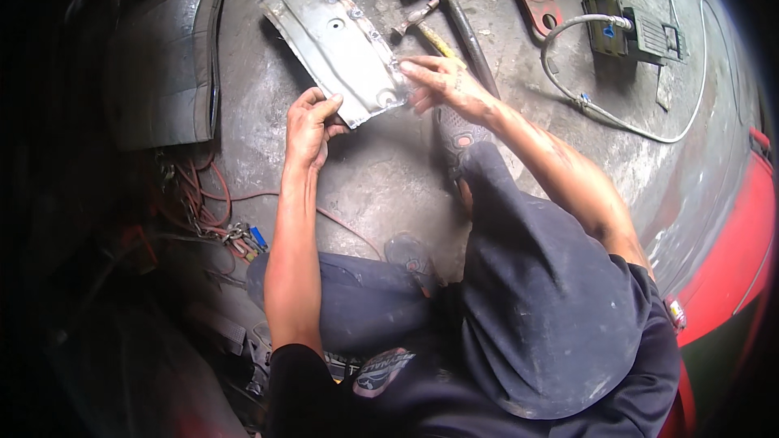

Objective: The person uses a hammer and a punch to flatten and shape a metal body panel against a frame, repeatedly striking different points on the metal surface by hand.

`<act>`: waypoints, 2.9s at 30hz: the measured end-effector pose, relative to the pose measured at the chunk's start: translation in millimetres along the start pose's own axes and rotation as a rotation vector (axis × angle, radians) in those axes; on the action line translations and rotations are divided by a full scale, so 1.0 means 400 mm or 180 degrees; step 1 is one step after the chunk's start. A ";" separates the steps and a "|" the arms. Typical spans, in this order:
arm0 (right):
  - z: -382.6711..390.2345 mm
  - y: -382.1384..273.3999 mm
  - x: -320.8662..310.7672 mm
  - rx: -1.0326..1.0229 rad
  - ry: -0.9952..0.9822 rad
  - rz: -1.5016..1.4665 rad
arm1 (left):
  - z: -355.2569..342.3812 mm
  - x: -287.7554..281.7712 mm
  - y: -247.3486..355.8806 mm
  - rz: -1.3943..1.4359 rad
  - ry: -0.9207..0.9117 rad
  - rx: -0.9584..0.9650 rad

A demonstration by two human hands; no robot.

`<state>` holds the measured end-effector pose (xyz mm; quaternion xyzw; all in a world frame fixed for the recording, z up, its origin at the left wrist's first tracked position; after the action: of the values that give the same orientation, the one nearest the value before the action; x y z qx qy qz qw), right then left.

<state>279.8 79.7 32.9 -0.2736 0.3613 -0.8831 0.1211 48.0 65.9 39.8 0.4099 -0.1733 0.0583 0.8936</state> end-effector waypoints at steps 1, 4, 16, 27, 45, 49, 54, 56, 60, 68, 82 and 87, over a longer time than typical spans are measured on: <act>-0.013 0.015 0.014 0.0024 -0.0169 -0.0476 | 0.003 0.013 0.004 -0.0020 -0.0023 0.0006; -0.029 0.028 0.028 -0.0053 -0.0254 -0.0737 | 0.010 0.040 0.006 0.0118 -0.0082 0.0017; 0.013 -0.030 0.076 -0.0244 -0.0101 0.0202 | 0.055 -0.029 0.031 -0.1148 0.0813 0.0384; 0.058 -0.186 0.322 -0.1386 -0.1273 0.2108 | 0.127 0.033 0.023 0.1173 -0.0175 0.0279; 0.088 0.032 -0.149 0.0145 0.1439 0.4300 | 0.216 -0.078 0.024 0.2184 0.0378 0.0650; 0.064 0.014 -0.152 -0.0188 0.1457 0.4366 | 0.224 -0.072 0.026 0.1931 0.0698 0.0399; 0.059 -0.024 -0.204 0.0634 0.1062 0.3294 | 0.299 0.026 0.126 0.1386 0.0790 0.0234; 0.081 -0.096 -0.196 0.0927 0.0945 0.3057 | 0.384 0.080 0.174 0.1387 0.0807 0.0134; 0.194 -0.193 -0.175 0.1043 0.0817 0.2959 | 0.534 0.188 0.279 0.1555 0.0589 0.0002; 0.580 -0.289 -0.084 0.1380 0.0961 0.3385 | 0.868 0.385 0.387 0.1649 0.0559 -0.0611; 1.514 -0.126 0.280 0.2490 0.2006 0.0585 | 1.231 0.612 0.701 0.0515 -0.0359 -0.0935; 1.669 -0.097 0.363 0.2596 0.1903 0.0847 | 1.277 0.684 0.798 0.0429 -0.0484 -0.0806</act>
<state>541.0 -334.5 511.0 0.1081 0.0384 -0.9686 0.2205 90.7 -119.2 673.7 0.2846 -0.2735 0.0646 0.9165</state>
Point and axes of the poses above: each hand's wrist, its own z-axis away from the middle knuckle, its own x-axis out of the palm, y = z × x, the point moved 8 cm from there along -z, towards the middle knuckle, and after that the axes turned 12 degrees about -y, right-handed, at the moved point
